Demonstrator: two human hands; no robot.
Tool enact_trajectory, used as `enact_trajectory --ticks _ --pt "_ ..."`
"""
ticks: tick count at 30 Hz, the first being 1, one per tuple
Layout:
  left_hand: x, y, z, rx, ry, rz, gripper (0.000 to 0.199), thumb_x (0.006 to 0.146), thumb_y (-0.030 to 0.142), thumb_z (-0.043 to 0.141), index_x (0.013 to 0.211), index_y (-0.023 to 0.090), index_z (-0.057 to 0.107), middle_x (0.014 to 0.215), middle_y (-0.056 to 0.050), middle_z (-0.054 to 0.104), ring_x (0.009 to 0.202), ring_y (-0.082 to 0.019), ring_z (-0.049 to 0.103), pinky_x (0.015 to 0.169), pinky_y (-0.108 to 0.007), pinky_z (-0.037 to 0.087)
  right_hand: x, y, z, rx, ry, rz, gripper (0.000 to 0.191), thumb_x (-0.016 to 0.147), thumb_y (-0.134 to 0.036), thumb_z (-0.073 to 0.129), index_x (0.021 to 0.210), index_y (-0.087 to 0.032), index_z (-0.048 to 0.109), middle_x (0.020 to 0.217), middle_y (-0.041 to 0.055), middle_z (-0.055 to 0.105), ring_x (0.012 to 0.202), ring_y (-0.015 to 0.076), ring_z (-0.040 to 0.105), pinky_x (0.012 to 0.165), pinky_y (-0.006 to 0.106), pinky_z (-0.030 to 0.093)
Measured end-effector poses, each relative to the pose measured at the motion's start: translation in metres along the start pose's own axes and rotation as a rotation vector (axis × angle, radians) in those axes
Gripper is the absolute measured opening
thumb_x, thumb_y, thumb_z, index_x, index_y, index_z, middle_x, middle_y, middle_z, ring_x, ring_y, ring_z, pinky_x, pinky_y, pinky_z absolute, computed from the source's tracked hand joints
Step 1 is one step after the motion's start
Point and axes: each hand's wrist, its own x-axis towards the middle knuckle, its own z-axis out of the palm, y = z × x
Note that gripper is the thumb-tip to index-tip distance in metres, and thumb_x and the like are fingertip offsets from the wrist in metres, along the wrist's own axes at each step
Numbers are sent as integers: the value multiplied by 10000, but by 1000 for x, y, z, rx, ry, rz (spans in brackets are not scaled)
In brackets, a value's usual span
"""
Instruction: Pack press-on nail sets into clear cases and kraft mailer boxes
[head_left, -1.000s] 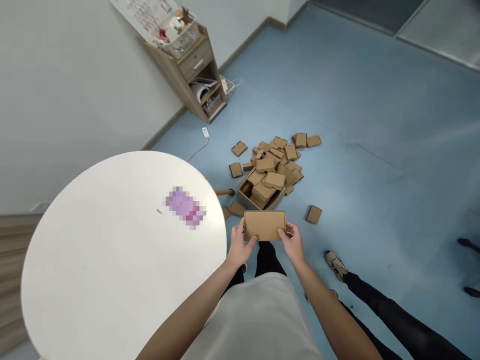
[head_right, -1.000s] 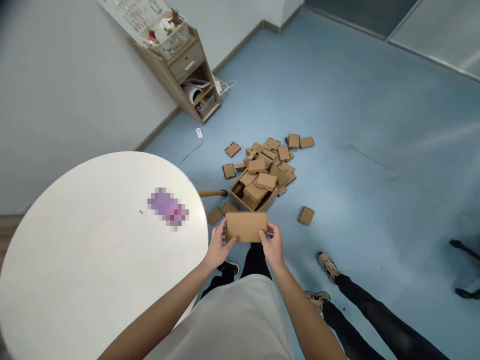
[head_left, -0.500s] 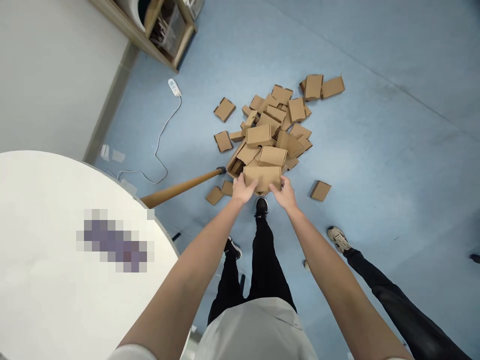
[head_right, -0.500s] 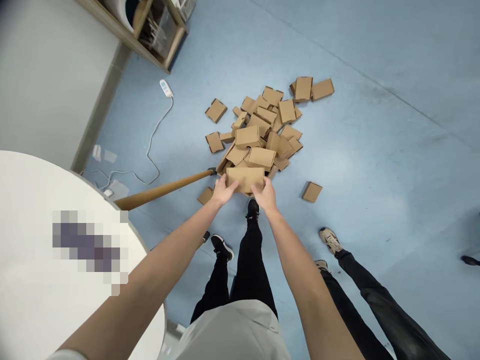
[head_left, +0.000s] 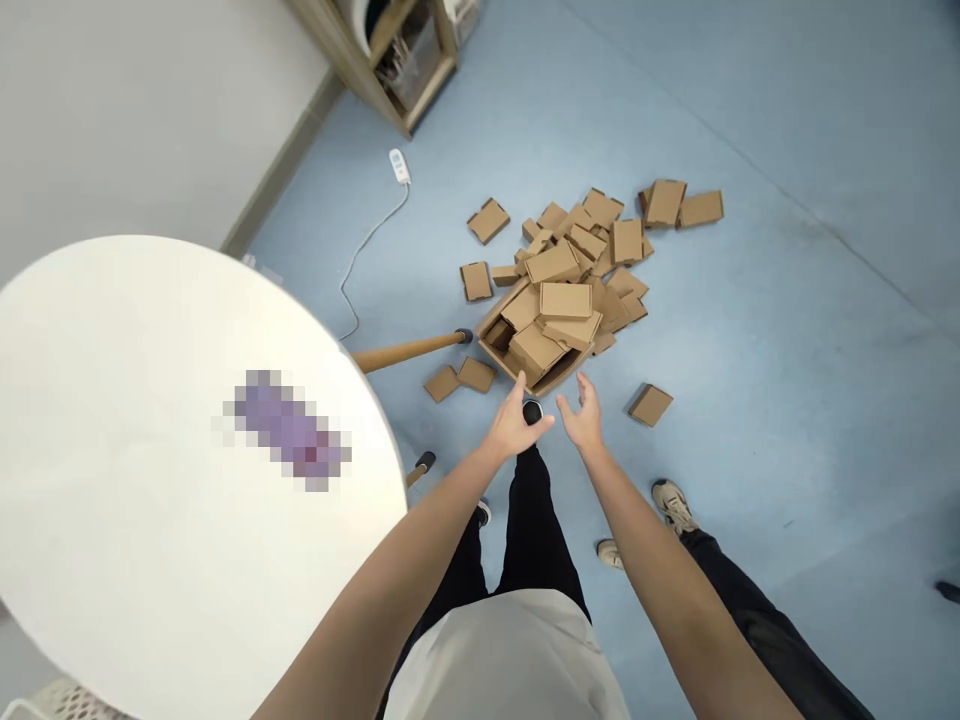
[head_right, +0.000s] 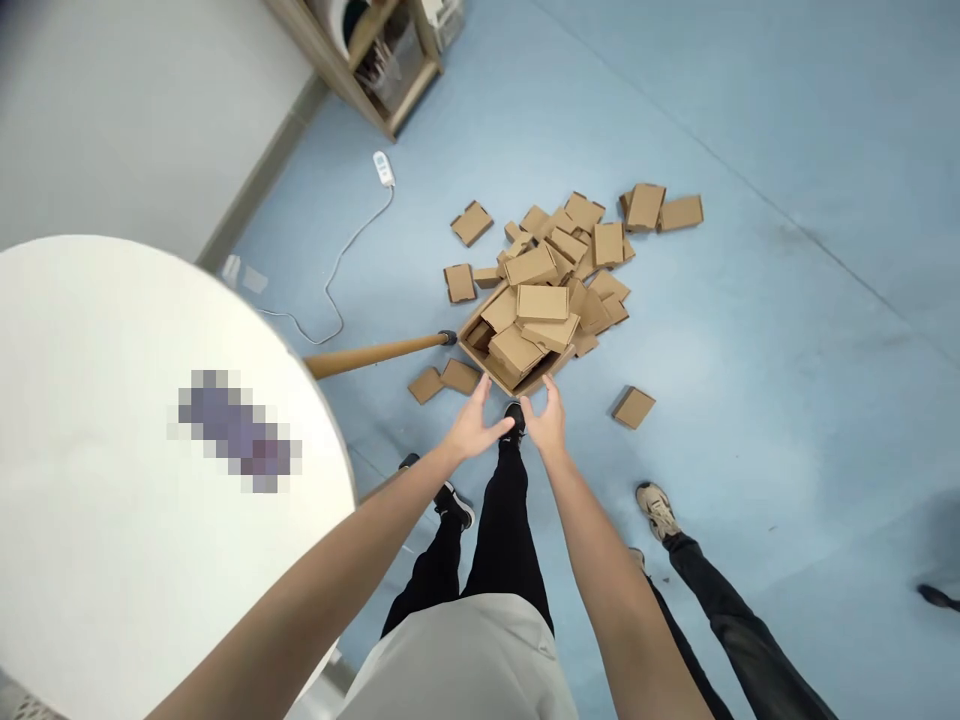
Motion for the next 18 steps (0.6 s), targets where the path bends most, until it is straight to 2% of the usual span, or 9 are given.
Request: enact_trajectory --ticks 3,6,9,12,14,18 --pt "-46 5 -13 32 -2 122 897 677 388 616 1377 168 100 1410 -132 239 1257 -265 302 1017 -430 274 -27 -21 -2 20 -15 -53 577 734 -384 524 1244 -163 369 1290 133 431 1196 210 398 989 413 313" --pt "-95 10 -37 68 -16 215 744 702 381 589 1340 199 253 1343 -112 370 1166 -269 423 950 -416 363 -51 -52 -4 36 -30 -152 538 734 -376 529 1213 -169 400 1229 134 486 1131 209 465 951 400 358" --pt "-154 3 -66 126 -10 277 544 751 366 525 1256 203 406 1169 -98 534 1019 -245 534 871 -384 422 -76 -88 -3 33 -27 -228 508 729 -380 528 1184 -179 426 1192 136 511 1024 212 537 896 410 398" --pt "-223 -18 -91 125 59 285 459 795 367 453 1228 215 432 1121 -82 563 934 -215 567 818 -361 446 -112 -123 4 54 -42 -274 512 718 -396 534 1166 -168 440 1164 152 524 870 193 582 806 389 450" --pt "-271 -38 -105 139 145 297 417 803 367 437 1194 225 467 1097 -73 578 952 -215 554 848 -368 425 -143 -141 12 70 -66 -296 506 722 -408 531 1156 -161 450 1129 156 541 789 177 580 746 370 470" --pt "-358 -83 -129 67 307 262 395 782 375 460 1148 233 507 1057 -63 599 887 -200 572 799 -345 446 -214 -162 39 99 -192 -371 488 725 -420 538 1123 -147 470 903 112 604 762 186 576 714 353 478"
